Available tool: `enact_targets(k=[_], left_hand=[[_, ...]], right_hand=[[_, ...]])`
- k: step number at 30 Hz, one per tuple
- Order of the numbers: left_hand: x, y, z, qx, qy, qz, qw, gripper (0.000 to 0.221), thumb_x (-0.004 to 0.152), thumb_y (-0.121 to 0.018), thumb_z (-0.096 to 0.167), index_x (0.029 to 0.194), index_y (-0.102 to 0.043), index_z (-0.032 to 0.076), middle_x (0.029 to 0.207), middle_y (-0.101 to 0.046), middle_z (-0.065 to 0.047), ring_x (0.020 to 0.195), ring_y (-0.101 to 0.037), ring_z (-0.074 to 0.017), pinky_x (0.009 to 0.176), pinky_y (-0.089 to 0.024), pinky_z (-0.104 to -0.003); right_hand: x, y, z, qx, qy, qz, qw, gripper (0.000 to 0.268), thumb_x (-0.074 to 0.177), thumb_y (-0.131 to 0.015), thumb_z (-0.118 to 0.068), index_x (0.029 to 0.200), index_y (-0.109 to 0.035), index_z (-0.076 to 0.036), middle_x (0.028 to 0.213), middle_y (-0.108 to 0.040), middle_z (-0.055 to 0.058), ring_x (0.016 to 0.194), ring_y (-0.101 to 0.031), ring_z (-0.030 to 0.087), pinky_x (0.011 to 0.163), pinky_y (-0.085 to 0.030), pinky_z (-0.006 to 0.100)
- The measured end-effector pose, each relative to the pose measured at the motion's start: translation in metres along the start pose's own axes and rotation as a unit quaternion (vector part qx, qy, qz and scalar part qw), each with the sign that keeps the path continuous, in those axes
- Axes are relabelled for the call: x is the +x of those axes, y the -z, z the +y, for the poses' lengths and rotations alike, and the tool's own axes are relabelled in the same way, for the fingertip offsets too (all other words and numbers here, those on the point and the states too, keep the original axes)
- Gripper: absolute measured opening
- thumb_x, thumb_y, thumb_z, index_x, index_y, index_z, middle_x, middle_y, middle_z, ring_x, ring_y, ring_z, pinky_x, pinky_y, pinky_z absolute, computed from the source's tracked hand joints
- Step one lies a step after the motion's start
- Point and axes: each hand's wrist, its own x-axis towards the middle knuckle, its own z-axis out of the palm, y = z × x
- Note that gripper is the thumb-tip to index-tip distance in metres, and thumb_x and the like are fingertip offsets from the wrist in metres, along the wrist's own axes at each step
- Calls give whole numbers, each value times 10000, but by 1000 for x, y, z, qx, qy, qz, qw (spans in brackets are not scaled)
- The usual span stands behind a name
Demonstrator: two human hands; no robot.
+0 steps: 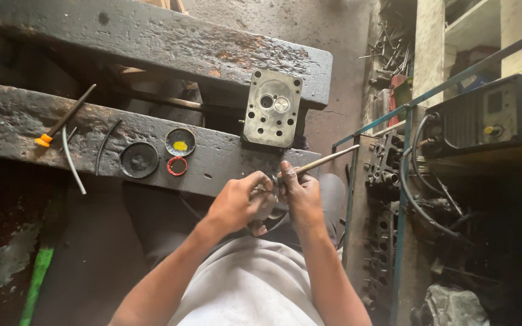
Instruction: The person applies a substance to a valve and rotates it within an engine component by hand, repeatedly lifting and repositioning it.
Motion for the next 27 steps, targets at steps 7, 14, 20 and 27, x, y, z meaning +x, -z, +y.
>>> enact_targets(k=[7, 14, 20, 27], left_hand=[[0, -4, -41, 209, -323, 147, 911, 144, 919, -738, 171, 1039, -665, 138, 930, -735, -20, 925, -670, -254, 926, -441, -442], [14, 3, -96, 364, -260, 272, 852, 294, 715, -780, 157, 1002, -727, 122, 1200, -661, -150, 1180, -494, -363, 980, -366, -492], [-15, -21, -86, -79, -106, 311, 941, 320, 866, -767, 149, 1170, -692, 82, 1125, -706, -69, 1042, -603, -196, 931, -485, -350], [-54, -5, -82, -370, -11, 330, 868, 199, 1069, -636, 53, 1149, -742, -95, 985, -701, -178, 725, -521, -235, 628, -400, -390]], right_hand=[[7, 16, 11, 191, 29, 25, 981, 333, 994, -665, -320, 845, -637, -23, 639, -563, 14, 477, -435, 84, 438, -325, 249], [22, 34, 45, 363, 60, 97, 925, 274, 1053, -611, -302, 892, -618, -80, 672, -527, -15, 538, -458, 93, 519, -389, 263], [10, 3, 66, 425, -99, 3, 900, 278, 1016, -594, -345, 863, -607, -113, 697, -542, 2, 611, -538, 142, 590, -459, 315], [-24, -45, 62, -244, -34, -69, 967, 197, 976, -621, -280, 922, -601, -91, 681, -592, 113, 576, -575, 337, 543, -437, 482]])
